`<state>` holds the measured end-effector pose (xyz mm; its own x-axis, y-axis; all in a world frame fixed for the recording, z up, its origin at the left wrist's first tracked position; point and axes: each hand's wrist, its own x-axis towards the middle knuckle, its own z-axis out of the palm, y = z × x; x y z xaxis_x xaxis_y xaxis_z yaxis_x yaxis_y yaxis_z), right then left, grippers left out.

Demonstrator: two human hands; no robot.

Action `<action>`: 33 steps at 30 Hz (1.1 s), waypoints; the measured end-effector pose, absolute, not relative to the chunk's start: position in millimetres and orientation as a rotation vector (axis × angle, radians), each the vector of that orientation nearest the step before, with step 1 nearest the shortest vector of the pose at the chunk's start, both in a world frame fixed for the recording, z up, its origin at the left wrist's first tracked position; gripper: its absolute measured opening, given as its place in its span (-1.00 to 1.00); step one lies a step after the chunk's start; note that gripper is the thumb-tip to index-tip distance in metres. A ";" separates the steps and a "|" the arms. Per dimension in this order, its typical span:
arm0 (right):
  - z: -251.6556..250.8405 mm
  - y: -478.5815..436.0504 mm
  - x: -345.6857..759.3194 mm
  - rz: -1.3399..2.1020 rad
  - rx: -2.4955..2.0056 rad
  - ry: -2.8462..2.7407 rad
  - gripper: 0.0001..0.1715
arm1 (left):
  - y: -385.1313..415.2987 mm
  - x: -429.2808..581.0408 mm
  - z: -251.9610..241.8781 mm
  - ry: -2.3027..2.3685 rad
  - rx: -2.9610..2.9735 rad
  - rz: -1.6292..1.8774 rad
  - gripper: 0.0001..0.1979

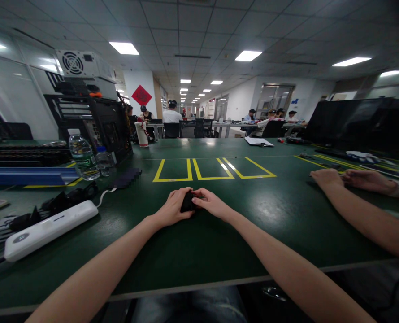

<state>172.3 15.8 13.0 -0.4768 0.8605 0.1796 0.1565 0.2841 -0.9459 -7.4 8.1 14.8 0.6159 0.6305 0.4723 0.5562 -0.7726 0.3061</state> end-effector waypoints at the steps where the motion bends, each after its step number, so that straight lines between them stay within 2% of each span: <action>1: 13.7 15.2 172.3 1.237 -0.900 -1.838 -0.64 | 8.2 -7.5 14.7 1.000 2.708 0.870 -0.40; 4: 15.3 13.3 171.7 1.237 -0.825 -1.852 -0.62 | 8.7 -7.8 14.1 0.997 2.716 0.870 -0.40; 11: 14.9 13.5 169.0 1.181 -0.824 -1.824 -0.74 | 9.6 -7.3 12.3 1.002 2.716 0.890 -0.38; 26: 15.0 13.9 171.8 1.252 -0.788 -1.844 -0.60 | 11.4 -8.2 10.9 0.999 2.722 0.876 -0.38; 30: 17.1 11.2 171.0 1.246 -0.799 -1.833 -0.73 | 11.3 -8.2 10.6 0.995 2.715 0.883 -0.37; 33: 16.0 12.6 170.0 1.231 -0.821 -1.825 -0.75 | 10.9 -8.2 11.1 0.994 2.710 0.891 -0.37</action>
